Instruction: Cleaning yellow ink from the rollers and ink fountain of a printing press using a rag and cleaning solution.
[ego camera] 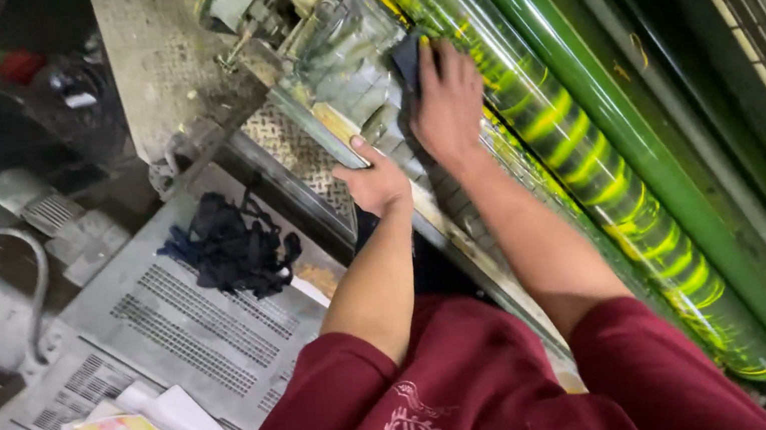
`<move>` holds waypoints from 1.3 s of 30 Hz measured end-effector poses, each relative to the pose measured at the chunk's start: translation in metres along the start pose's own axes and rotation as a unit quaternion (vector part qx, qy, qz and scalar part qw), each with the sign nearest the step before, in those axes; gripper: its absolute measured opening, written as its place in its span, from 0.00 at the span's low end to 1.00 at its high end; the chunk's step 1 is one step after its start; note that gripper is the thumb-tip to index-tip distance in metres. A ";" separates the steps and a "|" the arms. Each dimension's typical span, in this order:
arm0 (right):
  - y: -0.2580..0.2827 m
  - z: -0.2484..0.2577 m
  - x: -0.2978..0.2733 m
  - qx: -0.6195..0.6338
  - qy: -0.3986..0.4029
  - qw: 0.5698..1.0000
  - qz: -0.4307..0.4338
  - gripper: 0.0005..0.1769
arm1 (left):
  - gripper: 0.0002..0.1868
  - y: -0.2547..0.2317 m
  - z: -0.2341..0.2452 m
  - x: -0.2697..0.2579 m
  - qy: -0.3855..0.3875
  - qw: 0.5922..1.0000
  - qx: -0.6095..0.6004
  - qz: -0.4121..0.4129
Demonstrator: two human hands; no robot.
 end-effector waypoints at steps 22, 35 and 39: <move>0.018 -0.046 0.162 -0.157 0.129 0.962 0.182 0.11 | 0.37 -0.015 0.014 -0.002 0.062 0.997 -0.027 0.033; 0.044 -0.139 0.173 -0.403 0.321 0.790 0.333 0.11 | 0.35 -0.011 0.009 -0.002 0.110 0.992 -0.051 0.045; 0.041 -0.140 0.172 -0.428 0.302 0.779 0.346 0.13 | 0.36 -0.019 0.014 -0.004 0.119 0.990 -0.060 0.040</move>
Point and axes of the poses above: each hand's wrist, its own x-axis towards the middle knuckle, its own z-axis out of the back of the hand, y = z × x, the point moved 7 cm from there along x, towards the middle knuckle, and after that the axes turned 11 degrees about -x, right-handed, at the moved point
